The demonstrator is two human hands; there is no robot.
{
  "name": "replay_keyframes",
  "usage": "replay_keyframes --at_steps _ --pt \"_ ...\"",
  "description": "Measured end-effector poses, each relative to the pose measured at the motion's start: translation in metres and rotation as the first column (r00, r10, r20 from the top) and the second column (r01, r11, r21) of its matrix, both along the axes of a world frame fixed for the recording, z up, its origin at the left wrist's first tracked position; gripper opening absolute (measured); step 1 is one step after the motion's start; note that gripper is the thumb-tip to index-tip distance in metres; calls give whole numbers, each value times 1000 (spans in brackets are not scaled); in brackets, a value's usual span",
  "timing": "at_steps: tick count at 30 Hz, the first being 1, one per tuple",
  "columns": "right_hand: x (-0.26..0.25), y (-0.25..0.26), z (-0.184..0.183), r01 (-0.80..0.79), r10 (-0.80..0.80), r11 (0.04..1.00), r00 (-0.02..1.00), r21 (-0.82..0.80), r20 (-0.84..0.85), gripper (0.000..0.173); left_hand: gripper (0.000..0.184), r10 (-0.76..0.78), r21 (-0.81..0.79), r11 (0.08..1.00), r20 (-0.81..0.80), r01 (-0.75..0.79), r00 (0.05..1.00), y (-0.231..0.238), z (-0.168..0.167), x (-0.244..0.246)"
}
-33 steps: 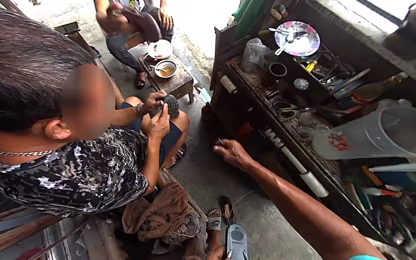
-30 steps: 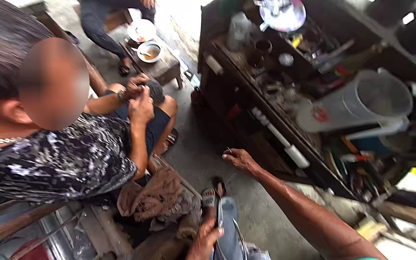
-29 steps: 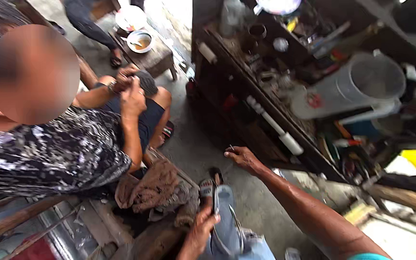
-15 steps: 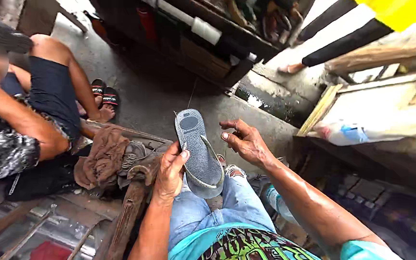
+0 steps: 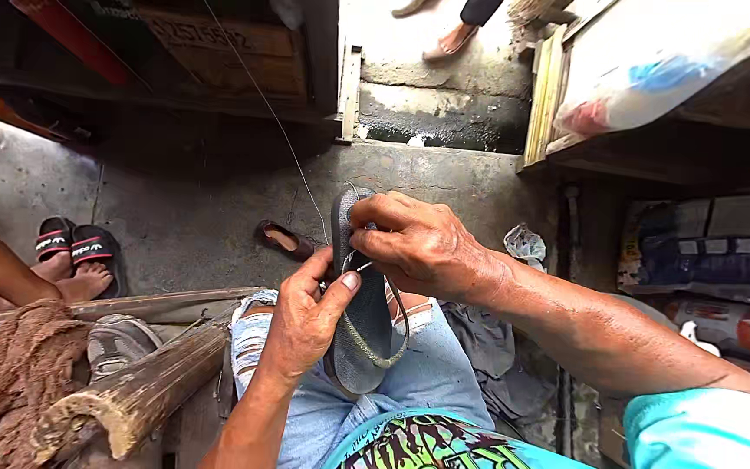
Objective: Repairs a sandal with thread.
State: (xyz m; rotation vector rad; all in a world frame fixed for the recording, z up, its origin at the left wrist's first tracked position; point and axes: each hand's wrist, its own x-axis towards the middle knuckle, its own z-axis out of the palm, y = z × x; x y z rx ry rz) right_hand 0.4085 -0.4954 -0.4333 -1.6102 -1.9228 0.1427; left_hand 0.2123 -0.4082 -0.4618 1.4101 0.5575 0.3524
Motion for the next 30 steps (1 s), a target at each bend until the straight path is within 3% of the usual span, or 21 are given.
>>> replay_keyframes --at_steps 4,6,8,10,12,14,17,20,24,27,30 --pt "-29 -69 -8 90 -86 981 996 -174 33 9 28 10 74 997 -27 -8 1000 -55 -17 -19" --pt "-47 -106 -2 60 -102 956 986 -287 -132 8 29 36 105 994 -63 -29 997 -82 -18 -34" --pt "-62 -140 5 -51 -113 936 894 -348 -434 10 26 77 105 992 -82 -69 994 -108 -16 -48" --pt "-82 -166 -5 -156 -99 956 627 -249 -773 12 25 106 52 994 -116 -100 988 -129 -15 -58" --pt "-104 -179 -25 -155 -89 980 231 -127 -969 11 25 122 -50 990 -144 -131 982 -140 -11 -61" --pt "-118 -179 -40 -49 -100 994 -54 -97 -994 14 26 140 -116 981 -149 -158 979 -143 -7 -55" --pt "-125 -173 -51 137 -211 958 -267 -253 -940 22 28 172 -223 953 -151 -203 973 -150 -13 -42" --pt "-122 -171 -43 192 -312 901 -332 -388 -890 20 31 198 -377 895 -145 -239 969 -155 -14 -39" --pt "-129 -171 -26 328 -358 846 -236 -421 -903 18 33 143 -490 848 -150 -199 978 -160 -15 -37" --pt "-126 -169 -47 414 -338 824 -190 -387 -922 19 40 30 -505 860 -96 -75 995 -142 -28 -39" --pt "-127 -166 -59 426 -314 835 -148 -347 -938 18 32 -165 -317 940 -102 126 981 -112 -43 -51"
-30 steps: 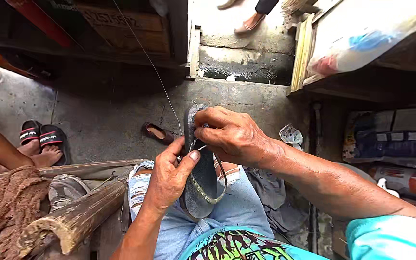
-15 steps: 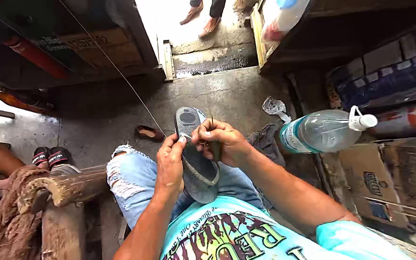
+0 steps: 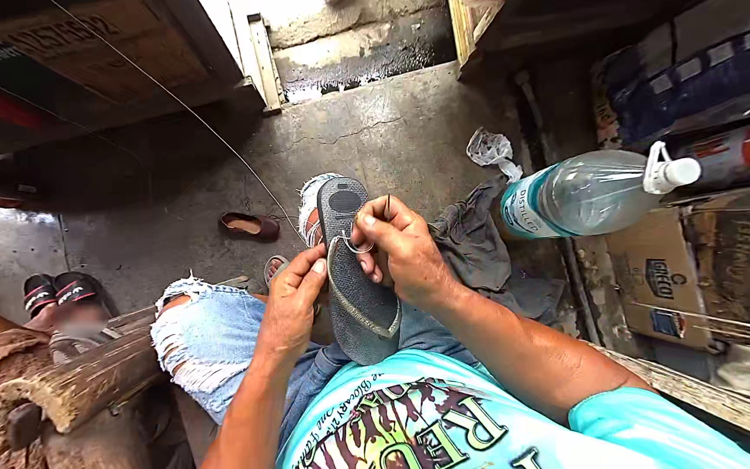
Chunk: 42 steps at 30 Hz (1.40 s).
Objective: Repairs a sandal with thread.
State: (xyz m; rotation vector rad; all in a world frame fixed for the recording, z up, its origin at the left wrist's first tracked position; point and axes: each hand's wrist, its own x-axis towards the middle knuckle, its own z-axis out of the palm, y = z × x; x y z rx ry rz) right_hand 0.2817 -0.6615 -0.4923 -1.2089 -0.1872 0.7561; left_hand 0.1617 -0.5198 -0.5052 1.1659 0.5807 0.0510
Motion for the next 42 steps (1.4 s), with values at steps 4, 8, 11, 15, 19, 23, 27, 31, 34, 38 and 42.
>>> replay_keyframes --at_steps 4,8,11,15,19,23,27,31,34,38,42 --pt "-9 1 -5 -16 17 1000 977 -6 213 11 22 -113 210 970 -67 125 991 27 -10 -14" --pt "-7 2 -8 -18 11 999 985 37 172 11 20 -214 254 938 -105 234 971 50 -15 -30" --pt "-6 1 -9 -31 23 998 988 54 152 11 25 -53 -1 999 156 54 986 53 -17 -35" --pt "-7 4 -9 -52 40 994 990 92 136 12 29 325 -596 802 386 -35 863 34 -7 -14" --pt "-8 3 -10 -58 44 995 986 81 163 10 47 337 -593 792 226 -146 914 34 -9 -4" --pt "-11 5 -10 -81 70 996 961 27 266 7 50 345 -566 798 148 -207 927 47 -19 -8" --pt "-13 7 -9 -103 111 994 937 -41 331 7 49 384 -585 771 111 -252 917 51 -29 -22" --pt "-17 12 -9 -113 153 987 875 -115 459 7 49 402 -556 774 63 -303 913 53 -38 -31" --pt "-21 15 -12 -119 174 984 826 -136 536 7 51 409 -525 785 40 -329 912 53 -43 -35" --pt "-23 18 -15 -105 177 983 770 -151 613 9 51 424 -521 777 20 -353 905 52 -48 -41" --pt "-27 20 -17 -99 184 981 737 -166 650 10 52 458 -485 769 -37 -416 888 50 -46 -50"
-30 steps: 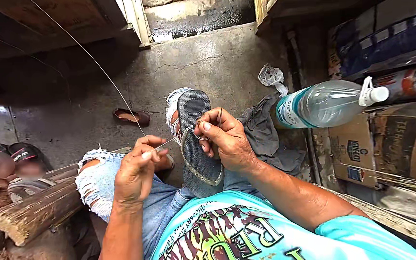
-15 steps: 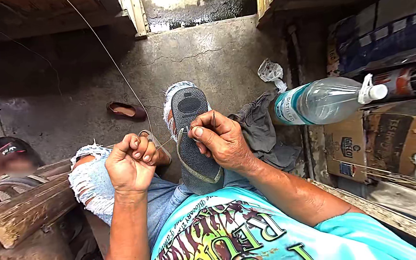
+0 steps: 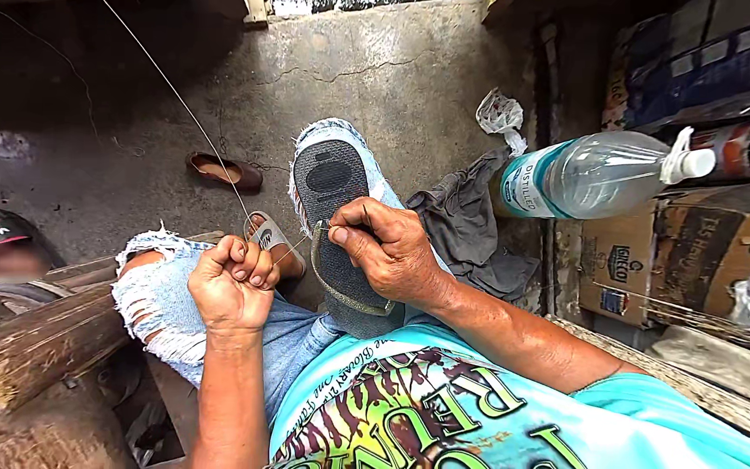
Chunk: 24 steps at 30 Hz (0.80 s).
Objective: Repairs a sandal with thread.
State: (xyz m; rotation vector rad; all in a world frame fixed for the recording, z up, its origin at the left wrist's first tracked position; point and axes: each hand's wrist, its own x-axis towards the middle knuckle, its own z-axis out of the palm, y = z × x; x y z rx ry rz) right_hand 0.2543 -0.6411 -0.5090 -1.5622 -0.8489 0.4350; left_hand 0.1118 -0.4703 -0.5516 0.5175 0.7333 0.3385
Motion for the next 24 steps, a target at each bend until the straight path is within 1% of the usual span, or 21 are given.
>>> replay_keyframes --at_steps 6,9,10,12,14,15,16,18,19,22,24 --pt "-1 1 0 -11 13 1000 999 -27 38 9 53 30 27 999 -59 -28 998 -8 2 -13" --pt "1 0 2 -20 20 999 1000 -26 9 8 53 50 45 998 -47 -48 998 -8 5 -13" --pt "3 0 3 -22 21 999 1000 -25 -13 8 51 42 86 995 -34 -39 999 -7 8 -10" --pt "8 -2 5 -29 29 1000 997 -9 -70 8 42 -47 273 960 -52 59 998 -8 18 -1" --pt "14 -7 7 -60 64 998 980 23 -187 9 23 -215 483 842 -106 239 971 -11 30 10" --pt "17 -9 9 -74 82 996 964 38 -253 9 24 -298 540 779 -126 317 946 -12 36 18" --pt "18 -10 11 -87 101 995 947 59 -305 9 33 -364 572 729 -142 377 920 -15 40 25" --pt "18 -15 14 -108 141 988 924 111 -356 10 43 -423 607 665 -175 436 889 -23 47 37" --pt "20 -17 15 -120 158 985 922 128 -354 9 44 -414 617 653 -195 439 889 -27 50 41" --pt "22 -27 22 -166 217 972 905 167 -366 5 44 -428 547 691 -217 472 878 -30 56 46" --pt "23 -32 27 -228 270 960 907 162 -322 5 39 -462 495 714 -199 496 864 -31 57 46"
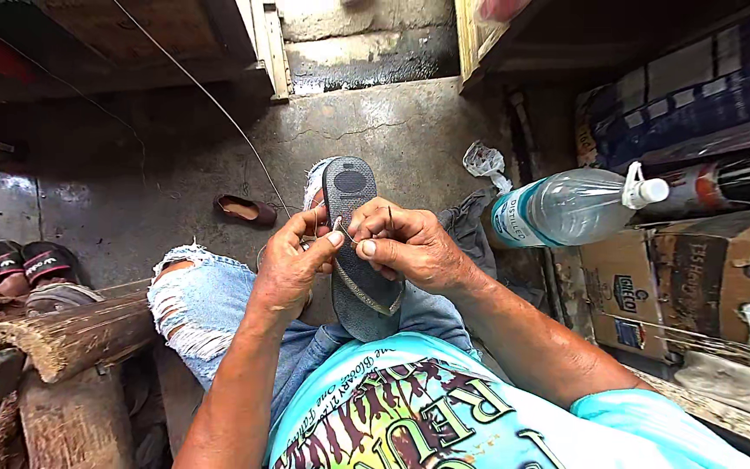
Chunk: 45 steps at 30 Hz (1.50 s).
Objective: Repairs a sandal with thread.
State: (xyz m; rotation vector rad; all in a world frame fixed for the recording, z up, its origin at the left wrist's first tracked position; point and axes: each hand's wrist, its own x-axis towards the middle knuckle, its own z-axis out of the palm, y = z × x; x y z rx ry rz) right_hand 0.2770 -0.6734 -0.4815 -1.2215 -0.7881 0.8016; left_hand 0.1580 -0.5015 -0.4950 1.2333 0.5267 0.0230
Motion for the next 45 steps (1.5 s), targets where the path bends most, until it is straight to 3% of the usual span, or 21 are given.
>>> replay_keyframes --at_steps 2,6,9,12,15,22,25,30,45 --pt "1 -5 8 -70 74 997 989 -32 125 6 29 -21 -35 999 26 22 999 -1 3 0" --pt "16 -35 19 -129 181 978 920 -166 348 10 25 56 101 993 52 -61 997 -2 12 -11" --pt "29 -61 15 51 135 914 897 -402 422 14 25 117 147 982 15 -118 993 -3 10 -18" --pt "31 -63 12 317 -106 767 920 -558 377 22 23 135 82 988 -26 -132 991 -2 7 -15" --pt "25 -54 14 341 -176 785 923 -518 341 26 23 110 50 993 -38 -108 993 0 7 -11" --pt "17 -20 28 171 109 877 839 -449 533 35 12 199 181 964 -3 -195 980 -2 -3 -2" --pt "13 -9 33 113 178 903 778 -414 602 43 15 193 191 963 5 -190 981 -3 -3 -5" --pt "7 6 20 113 192 904 756 -413 626 31 29 79 80 993 32 -81 996 5 -1 -10" --pt "6 14 19 104 222 888 756 -447 616 29 37 186 74 979 74 -192 980 -3 1 -14"
